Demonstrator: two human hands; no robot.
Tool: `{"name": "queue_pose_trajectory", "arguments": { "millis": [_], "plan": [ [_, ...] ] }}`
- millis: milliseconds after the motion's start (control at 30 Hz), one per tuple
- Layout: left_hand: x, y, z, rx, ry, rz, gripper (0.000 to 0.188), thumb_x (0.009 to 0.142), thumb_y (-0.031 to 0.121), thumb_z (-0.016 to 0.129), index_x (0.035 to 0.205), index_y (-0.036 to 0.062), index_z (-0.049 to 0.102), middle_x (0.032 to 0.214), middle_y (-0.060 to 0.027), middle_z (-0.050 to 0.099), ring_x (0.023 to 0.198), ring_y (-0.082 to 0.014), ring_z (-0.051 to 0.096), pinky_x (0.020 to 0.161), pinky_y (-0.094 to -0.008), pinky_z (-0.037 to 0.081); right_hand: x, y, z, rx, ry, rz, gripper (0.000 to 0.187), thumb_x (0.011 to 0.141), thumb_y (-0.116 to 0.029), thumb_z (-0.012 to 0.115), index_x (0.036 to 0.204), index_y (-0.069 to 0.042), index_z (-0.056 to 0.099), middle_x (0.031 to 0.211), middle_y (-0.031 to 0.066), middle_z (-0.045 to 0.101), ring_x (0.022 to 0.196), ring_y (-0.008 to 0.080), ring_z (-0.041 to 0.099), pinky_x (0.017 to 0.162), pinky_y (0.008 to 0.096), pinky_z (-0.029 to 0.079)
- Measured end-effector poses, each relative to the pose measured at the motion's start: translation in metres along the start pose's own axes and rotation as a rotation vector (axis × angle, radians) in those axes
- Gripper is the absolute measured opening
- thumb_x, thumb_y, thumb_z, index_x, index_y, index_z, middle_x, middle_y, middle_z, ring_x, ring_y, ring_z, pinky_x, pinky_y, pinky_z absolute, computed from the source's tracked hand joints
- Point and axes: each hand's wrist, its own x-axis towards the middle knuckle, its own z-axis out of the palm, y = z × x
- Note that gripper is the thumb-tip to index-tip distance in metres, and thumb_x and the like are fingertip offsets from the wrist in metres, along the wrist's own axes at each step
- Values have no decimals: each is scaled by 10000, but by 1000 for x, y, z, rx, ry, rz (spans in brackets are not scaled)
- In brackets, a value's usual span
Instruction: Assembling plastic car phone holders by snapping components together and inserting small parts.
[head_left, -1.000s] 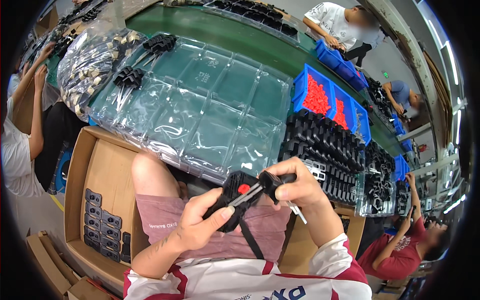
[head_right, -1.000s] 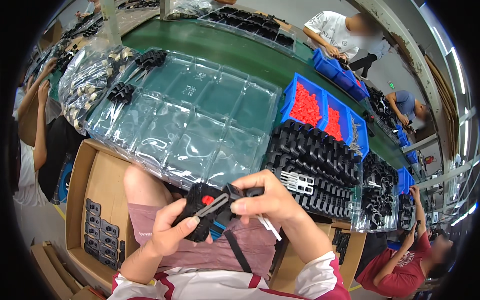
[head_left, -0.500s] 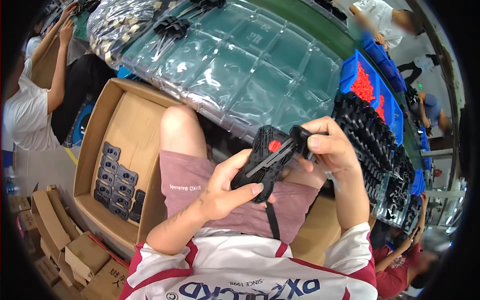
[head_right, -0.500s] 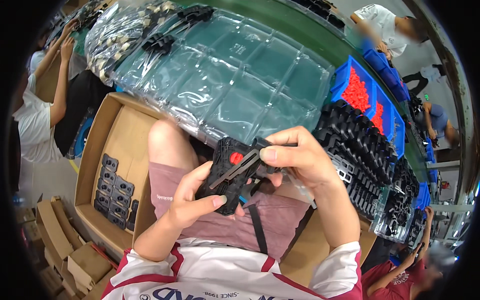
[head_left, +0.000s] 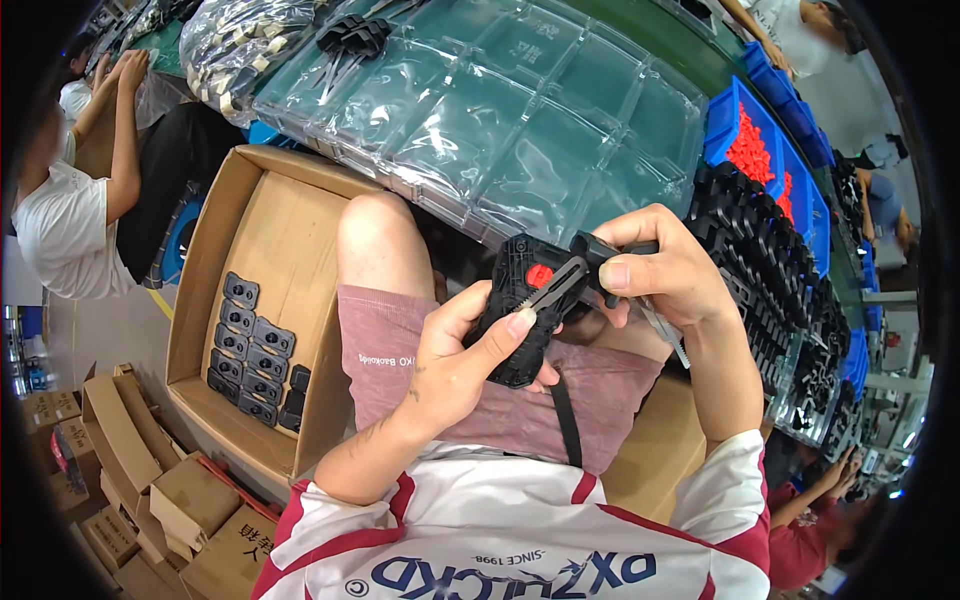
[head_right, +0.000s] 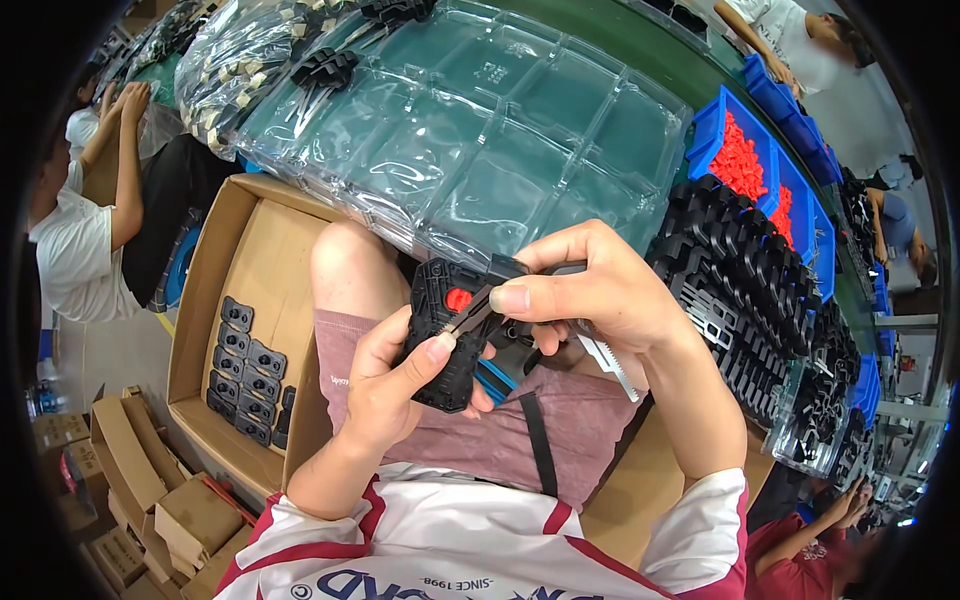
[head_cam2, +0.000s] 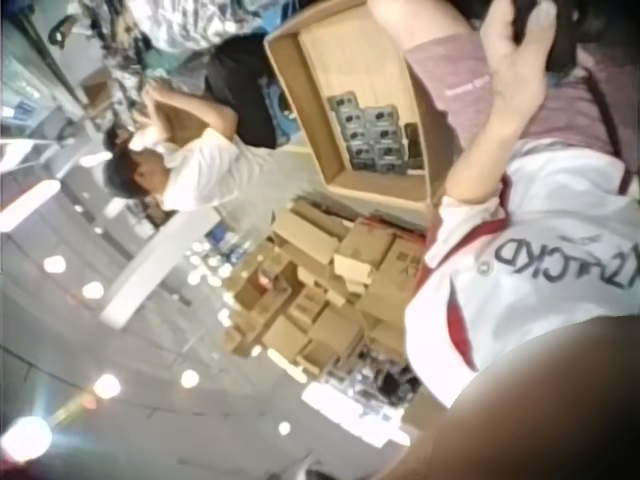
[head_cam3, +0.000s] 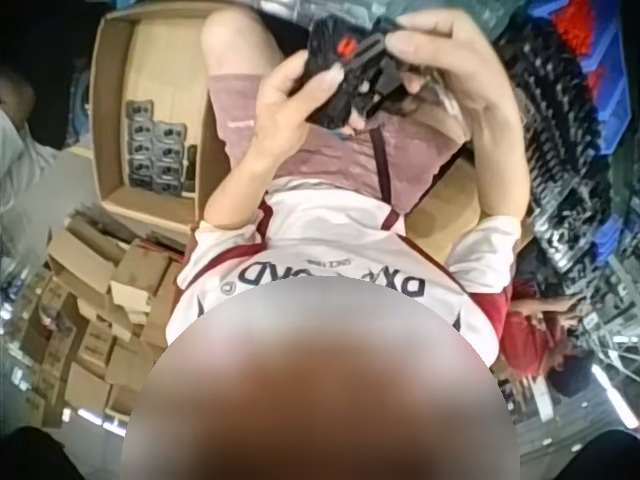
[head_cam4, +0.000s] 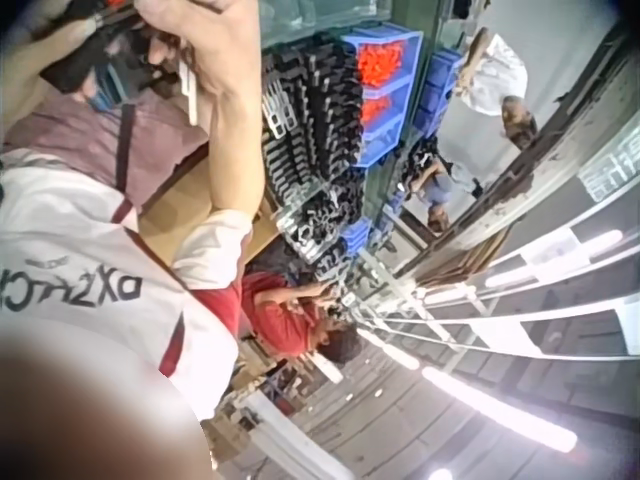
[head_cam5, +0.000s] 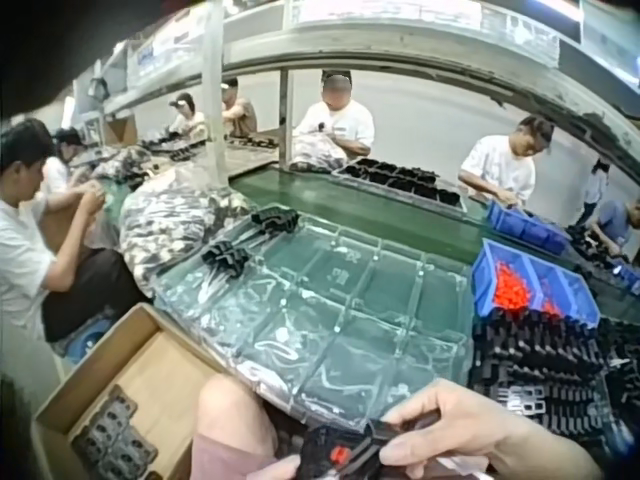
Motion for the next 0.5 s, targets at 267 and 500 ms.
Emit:
{"name": "queue_pose_trajectory", "arguments": {
  "millis": [267, 500],
  "plan": [
    [0, -2, -5, -26, 17, 26, 310, 908, 60, 494, 1172, -94, 443, 920, -235, 613, 557, -288, 630, 491, -317, 545, 0, 9, -4, -11, 40, -75, 317, 791, -193, 699, 969, 65, 653, 760, 118, 642, 464, 100, 496, 415, 179, 365],
    [-2, 1, -9, -65, 23, 39, 324, 910, 73, 463, 1183, -100, 433, 940, -251, 605, 577, -299, 631, 497, -320, 541, 6, 3, -40, 396, 70, -366, 434, 966, -262, 418, 1207, 89, 500, 1033, 249, 608, 657, 197, 609, 432, 231, 448]
  ]
}}
